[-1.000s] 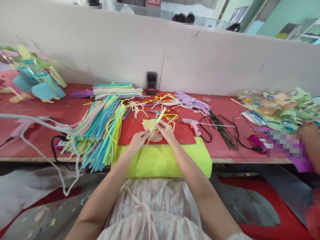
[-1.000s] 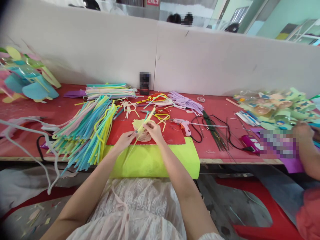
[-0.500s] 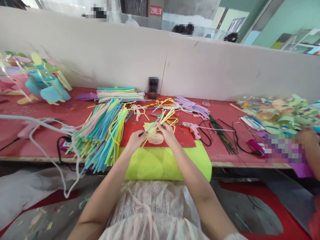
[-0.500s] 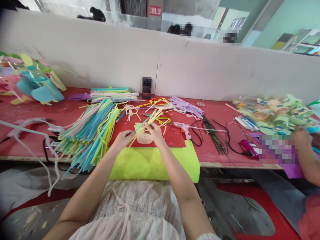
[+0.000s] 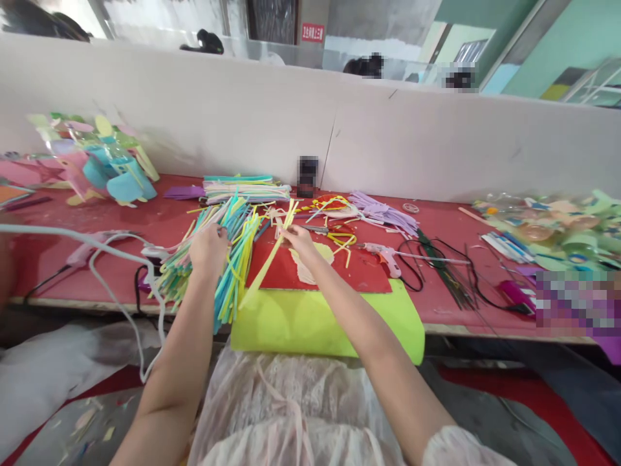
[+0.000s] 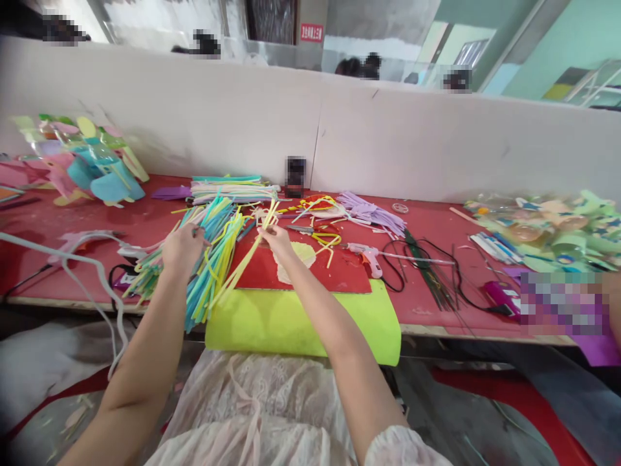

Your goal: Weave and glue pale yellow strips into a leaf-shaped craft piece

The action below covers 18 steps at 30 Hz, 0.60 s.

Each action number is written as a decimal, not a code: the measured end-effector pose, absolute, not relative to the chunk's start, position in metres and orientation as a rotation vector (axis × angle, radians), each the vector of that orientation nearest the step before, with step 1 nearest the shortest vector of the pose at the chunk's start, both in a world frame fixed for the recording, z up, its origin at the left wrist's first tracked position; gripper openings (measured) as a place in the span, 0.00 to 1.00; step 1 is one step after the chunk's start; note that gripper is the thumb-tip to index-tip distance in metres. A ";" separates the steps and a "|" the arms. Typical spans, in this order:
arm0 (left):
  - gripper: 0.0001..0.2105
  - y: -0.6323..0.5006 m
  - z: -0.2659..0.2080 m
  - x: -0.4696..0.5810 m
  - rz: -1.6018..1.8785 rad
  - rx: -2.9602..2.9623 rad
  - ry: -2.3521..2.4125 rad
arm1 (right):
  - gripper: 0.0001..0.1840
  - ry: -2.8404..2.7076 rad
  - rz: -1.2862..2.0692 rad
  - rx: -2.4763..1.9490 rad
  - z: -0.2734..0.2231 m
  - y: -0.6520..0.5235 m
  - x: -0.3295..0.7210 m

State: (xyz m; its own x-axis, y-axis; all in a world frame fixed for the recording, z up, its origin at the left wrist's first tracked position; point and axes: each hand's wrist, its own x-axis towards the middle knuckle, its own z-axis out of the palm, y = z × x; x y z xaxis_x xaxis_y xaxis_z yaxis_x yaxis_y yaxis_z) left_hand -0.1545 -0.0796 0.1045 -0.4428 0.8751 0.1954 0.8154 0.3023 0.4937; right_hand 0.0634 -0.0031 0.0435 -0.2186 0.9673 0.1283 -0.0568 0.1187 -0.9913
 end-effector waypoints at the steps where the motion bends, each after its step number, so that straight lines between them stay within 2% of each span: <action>1: 0.14 -0.076 0.102 -0.156 0.766 1.605 2.466 | 0.20 -1.436 1.273 -0.990 0.040 0.001 0.054; 4: 0.18 -0.074 0.091 -0.152 0.613 1.660 2.498 | 0.20 -1.590 1.176 -1.079 0.028 0.011 0.032; 7: 0.22 -0.083 0.077 -0.140 0.516 1.750 2.470 | 0.31 -1.764 1.035 -1.167 0.017 0.011 0.022; 9: 0.23 -0.091 0.068 -0.131 0.462 1.810 2.426 | 0.34 -1.881 0.933 -1.187 0.013 0.004 0.020; 13: 0.24 -0.099 0.055 -0.120 0.393 1.846 2.417 | 0.27 -2.111 0.731 -1.118 0.012 -0.015 0.020; 18: 0.17 -0.097 0.046 -0.117 0.374 1.836 2.455 | 0.18 -2.297 0.511 -1.047 0.009 -0.031 0.019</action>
